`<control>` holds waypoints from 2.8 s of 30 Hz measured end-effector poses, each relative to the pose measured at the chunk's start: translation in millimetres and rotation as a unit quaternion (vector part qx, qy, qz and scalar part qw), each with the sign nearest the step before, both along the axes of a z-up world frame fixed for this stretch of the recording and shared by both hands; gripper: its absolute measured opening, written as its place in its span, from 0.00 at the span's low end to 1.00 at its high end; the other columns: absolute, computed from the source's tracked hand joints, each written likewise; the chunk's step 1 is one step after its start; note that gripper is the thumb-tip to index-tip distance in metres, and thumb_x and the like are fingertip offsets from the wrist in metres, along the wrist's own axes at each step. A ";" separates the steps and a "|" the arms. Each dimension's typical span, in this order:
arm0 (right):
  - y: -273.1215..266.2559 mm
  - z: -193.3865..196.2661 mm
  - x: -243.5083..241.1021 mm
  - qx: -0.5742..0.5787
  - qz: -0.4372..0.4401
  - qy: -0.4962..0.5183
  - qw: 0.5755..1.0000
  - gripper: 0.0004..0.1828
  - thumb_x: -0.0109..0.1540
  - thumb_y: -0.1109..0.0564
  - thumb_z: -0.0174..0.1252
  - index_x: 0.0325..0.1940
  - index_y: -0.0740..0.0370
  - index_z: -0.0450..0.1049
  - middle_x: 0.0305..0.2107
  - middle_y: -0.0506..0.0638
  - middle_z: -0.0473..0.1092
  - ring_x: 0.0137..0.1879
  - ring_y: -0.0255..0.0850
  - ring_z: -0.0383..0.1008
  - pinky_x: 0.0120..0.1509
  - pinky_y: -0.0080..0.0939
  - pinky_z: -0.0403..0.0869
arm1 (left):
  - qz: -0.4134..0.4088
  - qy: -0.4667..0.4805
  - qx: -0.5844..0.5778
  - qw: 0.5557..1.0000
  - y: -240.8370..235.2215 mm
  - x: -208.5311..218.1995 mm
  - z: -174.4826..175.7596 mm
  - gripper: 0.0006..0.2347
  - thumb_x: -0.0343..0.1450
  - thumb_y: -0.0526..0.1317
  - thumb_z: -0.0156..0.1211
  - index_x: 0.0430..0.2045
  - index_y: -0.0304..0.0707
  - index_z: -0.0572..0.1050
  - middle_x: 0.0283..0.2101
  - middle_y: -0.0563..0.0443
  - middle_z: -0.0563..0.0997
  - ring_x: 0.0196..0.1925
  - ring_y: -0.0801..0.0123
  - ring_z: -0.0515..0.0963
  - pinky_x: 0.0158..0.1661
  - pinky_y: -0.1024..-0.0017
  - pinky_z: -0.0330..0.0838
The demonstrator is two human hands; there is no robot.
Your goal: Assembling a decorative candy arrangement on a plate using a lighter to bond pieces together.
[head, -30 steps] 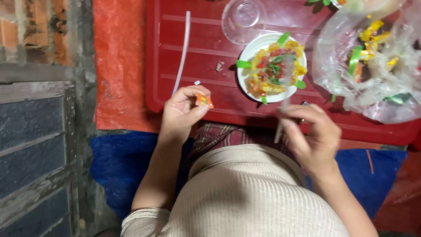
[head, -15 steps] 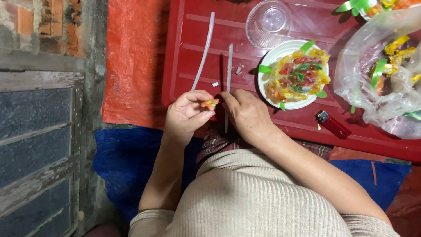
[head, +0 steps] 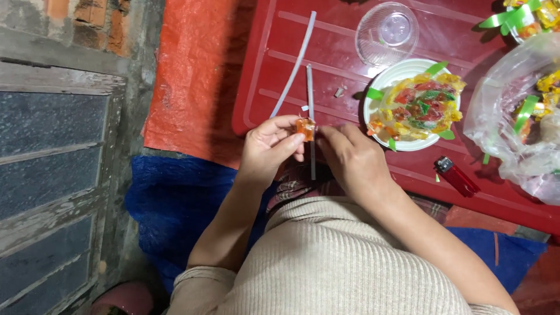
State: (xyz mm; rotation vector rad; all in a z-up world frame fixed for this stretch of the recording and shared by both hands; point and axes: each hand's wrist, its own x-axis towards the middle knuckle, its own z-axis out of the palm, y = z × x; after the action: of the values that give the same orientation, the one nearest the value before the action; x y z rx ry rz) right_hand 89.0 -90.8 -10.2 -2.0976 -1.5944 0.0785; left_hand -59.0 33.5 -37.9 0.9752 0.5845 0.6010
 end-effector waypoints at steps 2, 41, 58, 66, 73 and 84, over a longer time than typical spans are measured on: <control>-15.1 17.6 -6.3 -0.005 0.014 0.075 0.997 0.08 0.66 0.54 0.60 0.48 0.54 0.79 0.27 0.49 0.67 0.31 0.48 0.76 0.34 0.42 0.76 | -0.011 0.015 0.015 1.000 0.5 -3.3 -0.1 0.12 0.70 0.25 0.64 0.46 0.18 0.76 0.35 0.33 0.80 0.28 0.65 0.83 0.28 0.69 0.84; -108.0 3.2 15.5 0.145 -0.149 0.556 0.805 0.05 0.64 0.66 0.61 0.40 0.75 0.78 0.32 0.61 0.75 0.31 0.43 0.79 0.31 0.44 0.81 | -0.133 0.051 0.238 0.961 -77.0 60.0 37.7 0.05 0.66 0.28 0.69 0.32 0.37 0.85 0.35 0.51 0.83 0.32 0.74 0.81 0.33 0.77 0.78; -112.4 6.0 15.8 0.187 -0.088 0.269 0.941 0.03 0.64 0.66 0.64 0.38 0.71 0.79 0.30 0.58 0.76 0.34 0.52 0.78 0.36 0.45 0.75 | -0.231 0.045 -0.143 0.961 -81.2 46.6 5.0 0.11 0.67 0.28 0.70 0.41 0.21 0.81 0.41 0.37 0.83 0.37 0.67 0.85 0.35 0.72 0.86; -109.6 4.1 12.9 0.186 -0.093 0.148 0.967 0.04 0.65 0.65 0.64 0.41 0.71 0.80 0.34 0.59 0.76 0.36 0.54 0.79 0.37 0.48 0.77 | -0.176 0.082 0.192 0.962 -80.8 49.8 25.5 0.06 0.67 0.32 0.72 0.36 0.36 0.85 0.36 0.52 0.84 0.36 0.74 0.85 0.37 0.78 0.82; -113.1 17.7 20.1 0.132 -0.084 0.280 0.947 0.05 0.66 0.67 0.60 0.35 0.70 0.78 0.33 0.58 0.77 0.35 0.54 0.79 0.37 0.48 0.76 | -0.054 0.046 0.458 0.886 -87.7 58.2 33.8 0.04 0.70 0.29 0.65 0.30 0.41 0.83 0.31 0.57 0.80 0.29 0.69 0.83 0.32 0.74 0.81; -114.8 5.0 24.6 0.122 -0.063 0.266 0.954 0.07 0.66 0.61 0.61 0.34 0.65 0.78 0.29 0.55 0.75 0.30 0.52 0.75 0.32 0.45 0.73 | -0.135 0.023 0.333 0.933 -88.1 46.3 36.3 0.06 0.70 0.28 0.66 0.38 0.35 0.83 0.37 0.49 0.83 0.32 0.66 0.83 0.31 0.74 0.78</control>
State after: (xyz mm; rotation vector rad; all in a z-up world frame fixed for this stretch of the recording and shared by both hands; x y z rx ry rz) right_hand 113.5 -205.6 -5.2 -1.7817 -1.0861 0.3523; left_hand -12.7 -54.6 -1.7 1.6829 0.2703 0.5361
